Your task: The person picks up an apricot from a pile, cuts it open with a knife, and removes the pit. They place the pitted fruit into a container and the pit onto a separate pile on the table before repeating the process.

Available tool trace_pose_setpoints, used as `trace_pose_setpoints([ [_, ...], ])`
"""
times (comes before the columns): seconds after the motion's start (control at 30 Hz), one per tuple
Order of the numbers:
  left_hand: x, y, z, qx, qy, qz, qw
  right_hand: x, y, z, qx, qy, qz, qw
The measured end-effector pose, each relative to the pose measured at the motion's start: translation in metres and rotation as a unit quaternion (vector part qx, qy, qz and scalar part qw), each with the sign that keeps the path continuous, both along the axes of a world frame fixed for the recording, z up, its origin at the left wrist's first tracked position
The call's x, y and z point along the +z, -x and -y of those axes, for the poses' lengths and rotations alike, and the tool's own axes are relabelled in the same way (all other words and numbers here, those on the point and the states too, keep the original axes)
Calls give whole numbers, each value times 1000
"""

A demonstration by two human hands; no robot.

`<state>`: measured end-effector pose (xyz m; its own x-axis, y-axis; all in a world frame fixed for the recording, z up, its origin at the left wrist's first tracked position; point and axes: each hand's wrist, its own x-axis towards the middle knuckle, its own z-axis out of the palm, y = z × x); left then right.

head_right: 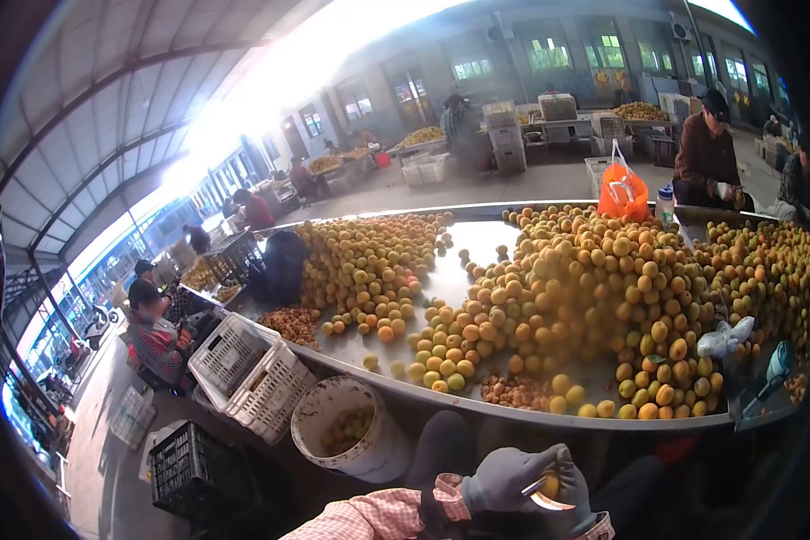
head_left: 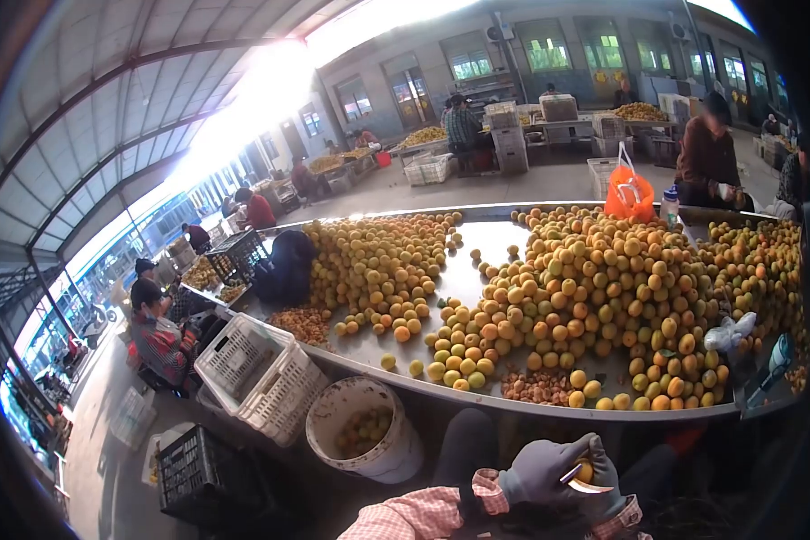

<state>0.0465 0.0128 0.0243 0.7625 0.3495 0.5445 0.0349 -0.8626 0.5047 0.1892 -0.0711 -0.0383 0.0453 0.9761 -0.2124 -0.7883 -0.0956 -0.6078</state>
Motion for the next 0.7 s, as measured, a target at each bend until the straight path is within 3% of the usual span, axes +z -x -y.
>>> trace_pose_setpoints([
  [0.03,0,1,-4,-11,-11,-16,1000,26,6,2,-12,-16,-3,1000],
  [0.17,-1,-3,-9,9,-38,-21,999,15,10,-5,-76,24,-78,994],
  [0.3,-2,-2,-7,-9,-55,-16,998,1,13,4,-117,-44,-4,992],
  [0.33,-8,-4,-5,-15,-52,-32,998,-14,12,4,-207,-79,232,947],
  [0.37,-13,-5,-4,-20,-49,-47,998,-26,12,4,-282,-109,453,838],
  [0.4,-8,-7,-3,-20,-49,-46,998,-34,13,3,-282,-109,454,838],
  [0.47,2,-10,4,-4,-34,-8,999,-45,15,2,-410,-175,630,636],
  [0.5,5,-9,7,-4,-33,-9,999,-32,33,-3,-502,-118,720,464],
  [0.53,10,-7,8,-7,-13,-32,999,-29,31,0,-505,-118,719,463],
  [0.6,17,-11,10,-10,3,-53,999,-19,27,10,-476,-97,793,369],
  [0.63,17,-15,13,-27,68,22,997,-17,33,0,-519,-45,785,336],
  [0.67,17,-17,17,-43,133,97,985,-11,33,1,-520,-45,784,335],
  [0.7,21,-13,20,-43,171,48,983,-3,33,5,-514,-73,761,388],
])
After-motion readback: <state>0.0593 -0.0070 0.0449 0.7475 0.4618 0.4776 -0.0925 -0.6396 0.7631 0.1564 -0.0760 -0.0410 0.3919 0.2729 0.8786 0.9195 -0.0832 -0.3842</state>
